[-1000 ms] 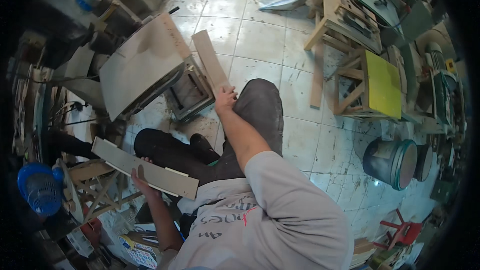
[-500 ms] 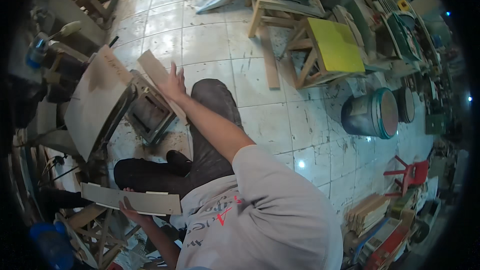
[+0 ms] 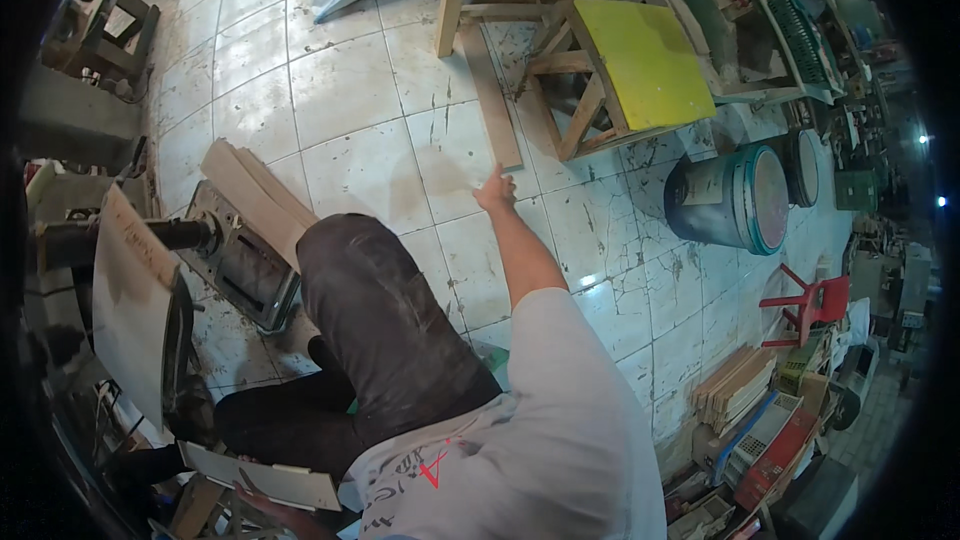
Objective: The person sits on the floor in a workshop, handling wooden planks and smaller pieces. They align the pieces, inspect the edges, and then use a bench drill press to drill holes into the wood. The person adjusts the wood position and operates the drill lever to complete the drilling.
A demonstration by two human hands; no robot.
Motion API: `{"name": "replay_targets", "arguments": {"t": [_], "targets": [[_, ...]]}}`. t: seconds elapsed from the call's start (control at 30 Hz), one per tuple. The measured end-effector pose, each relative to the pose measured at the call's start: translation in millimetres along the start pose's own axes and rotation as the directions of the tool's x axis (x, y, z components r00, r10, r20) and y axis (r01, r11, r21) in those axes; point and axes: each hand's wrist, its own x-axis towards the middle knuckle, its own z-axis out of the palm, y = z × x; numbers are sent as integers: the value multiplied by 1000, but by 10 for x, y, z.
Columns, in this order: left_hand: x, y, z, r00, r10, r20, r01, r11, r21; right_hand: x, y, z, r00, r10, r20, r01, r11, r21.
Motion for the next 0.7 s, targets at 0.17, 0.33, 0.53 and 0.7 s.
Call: {"name": "replay_targets", "arguments": {"t": [0.17, 0.33, 0.53, 0.7], "targets": [[-150, 135, 592, 983, 179, 40, -180, 894, 410, 398, 327, 79, 979, 204, -13, -203, 977, 72], [-1, 206, 841, 993, 54, -107, -3, 901, 435, 809, 253, -3, 980, 175, -89, -166, 981, 104], [199, 181, 840, 989, 118, -84, -59, 860, 508, 1264, 238, 32, 986, 143, -83, -134, 985, 109], [235, 130, 865, 986, 145, -86, -75, 834, 547, 1280, 202, 137, 984, 0, -179, -19, 994, -105]]}}
